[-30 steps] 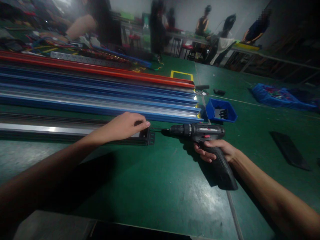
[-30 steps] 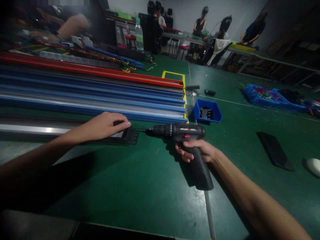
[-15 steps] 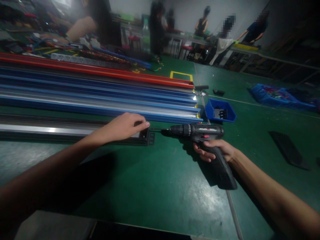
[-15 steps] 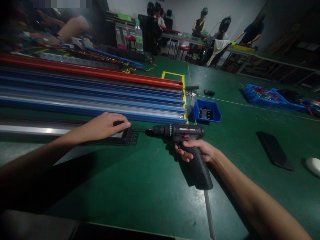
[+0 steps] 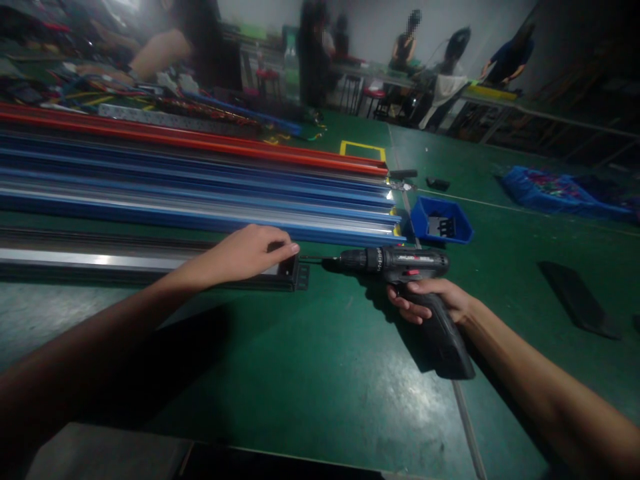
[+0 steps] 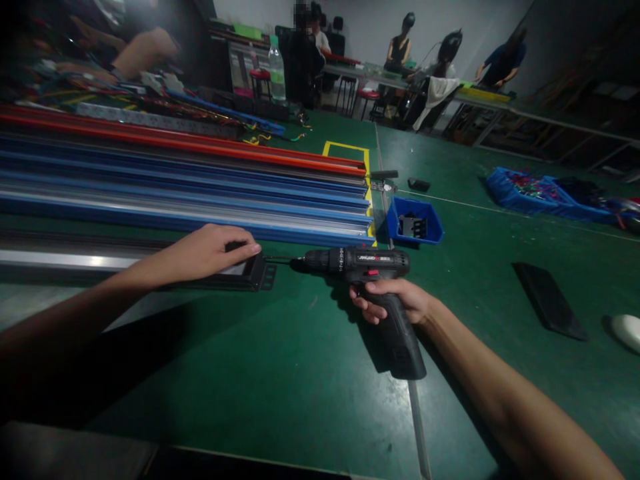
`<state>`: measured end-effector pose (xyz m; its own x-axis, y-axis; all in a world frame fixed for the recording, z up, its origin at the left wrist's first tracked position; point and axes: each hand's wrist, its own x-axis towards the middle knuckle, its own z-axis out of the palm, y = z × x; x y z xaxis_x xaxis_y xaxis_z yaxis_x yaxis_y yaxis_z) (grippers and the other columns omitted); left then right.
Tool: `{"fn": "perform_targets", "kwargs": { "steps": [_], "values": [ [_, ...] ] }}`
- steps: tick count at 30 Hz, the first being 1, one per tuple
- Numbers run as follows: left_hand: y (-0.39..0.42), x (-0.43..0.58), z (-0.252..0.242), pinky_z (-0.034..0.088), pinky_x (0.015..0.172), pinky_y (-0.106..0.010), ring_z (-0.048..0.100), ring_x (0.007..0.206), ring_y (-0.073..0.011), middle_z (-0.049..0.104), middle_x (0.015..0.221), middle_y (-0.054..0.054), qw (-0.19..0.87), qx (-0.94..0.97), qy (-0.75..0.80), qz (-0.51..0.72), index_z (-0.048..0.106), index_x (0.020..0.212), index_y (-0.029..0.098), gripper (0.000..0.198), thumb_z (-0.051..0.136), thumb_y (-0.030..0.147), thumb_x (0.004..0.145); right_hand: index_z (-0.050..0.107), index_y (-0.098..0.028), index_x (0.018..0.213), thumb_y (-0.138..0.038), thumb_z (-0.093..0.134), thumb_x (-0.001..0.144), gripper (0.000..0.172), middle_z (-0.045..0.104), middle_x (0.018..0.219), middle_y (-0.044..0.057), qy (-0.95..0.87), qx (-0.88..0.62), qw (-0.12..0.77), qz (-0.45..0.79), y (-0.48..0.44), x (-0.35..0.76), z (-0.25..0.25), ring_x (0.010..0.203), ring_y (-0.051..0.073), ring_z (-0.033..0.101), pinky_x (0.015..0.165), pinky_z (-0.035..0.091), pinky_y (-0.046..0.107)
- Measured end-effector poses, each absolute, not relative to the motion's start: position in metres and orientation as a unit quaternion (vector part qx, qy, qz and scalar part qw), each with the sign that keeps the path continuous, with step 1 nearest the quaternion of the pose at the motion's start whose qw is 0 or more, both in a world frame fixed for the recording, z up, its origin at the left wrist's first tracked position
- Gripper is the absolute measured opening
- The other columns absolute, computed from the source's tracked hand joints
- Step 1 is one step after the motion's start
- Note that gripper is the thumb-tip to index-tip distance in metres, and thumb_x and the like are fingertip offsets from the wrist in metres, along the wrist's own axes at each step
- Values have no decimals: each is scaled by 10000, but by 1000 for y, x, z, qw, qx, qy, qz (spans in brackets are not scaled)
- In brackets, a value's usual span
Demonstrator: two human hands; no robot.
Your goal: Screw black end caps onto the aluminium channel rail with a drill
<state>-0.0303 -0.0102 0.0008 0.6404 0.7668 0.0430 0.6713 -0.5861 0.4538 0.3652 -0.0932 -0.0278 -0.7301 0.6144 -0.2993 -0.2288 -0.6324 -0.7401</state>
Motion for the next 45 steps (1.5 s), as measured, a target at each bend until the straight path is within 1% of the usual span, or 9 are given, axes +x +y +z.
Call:
{"fn": "perform_targets", "kwargs": {
  "steps": [7,15,21,30,38,45],
  "values": [
    [-10,-31,2,459,796,-322,681,893,-222,776,987,-55,208,879,412,117,782,991,202,582,423,660,1026,736,-33,1057,-281,773,948,273,669,838,52,-351,-274,250,860,-93,367,-29,485,32,493,575,553,204],
    [-10,-31,2,452,792,-314,679,896,-213,771,996,-51,207,882,407,115,765,995,198,585,409,659,1039,747,-29,1051,-283,765,957,271,683,827,55,-341,-276,246,864,-93,368,-30,489,33,511,595,569,202],
    [-11,-31,1,443,791,-315,673,894,-215,770,994,-50,206,880,413,117,770,999,195,583,421,661,1033,753,-27,1047,-259,757,959,248,687,818,56,-340,-272,248,865,-94,369,-29,490,39,521,580,567,202],
    [-10,-32,-1,439,789,-312,674,902,-211,771,1001,-47,206,882,406,118,765,1003,204,583,418,670,1035,762,-35,1045,-264,747,970,241,687,816,48,-340,-265,249,867,-93,368,-31,499,35,518,606,577,199],
    [-11,-30,1,446,783,-318,668,866,-209,768,968,-47,210,879,411,122,779,980,200,590,422,667,1027,758,-32,1039,-258,759,960,239,680,812,47,-337,-273,248,866,-93,369,-30,498,39,523,593,577,203],
    [-11,-30,1,441,770,-306,674,877,-212,775,976,-47,212,880,407,122,776,986,205,578,421,659,1030,758,-38,1030,-257,761,957,231,681,802,45,-341,-270,250,865,-94,369,-31,485,36,509,579,571,199]
  ]
}}
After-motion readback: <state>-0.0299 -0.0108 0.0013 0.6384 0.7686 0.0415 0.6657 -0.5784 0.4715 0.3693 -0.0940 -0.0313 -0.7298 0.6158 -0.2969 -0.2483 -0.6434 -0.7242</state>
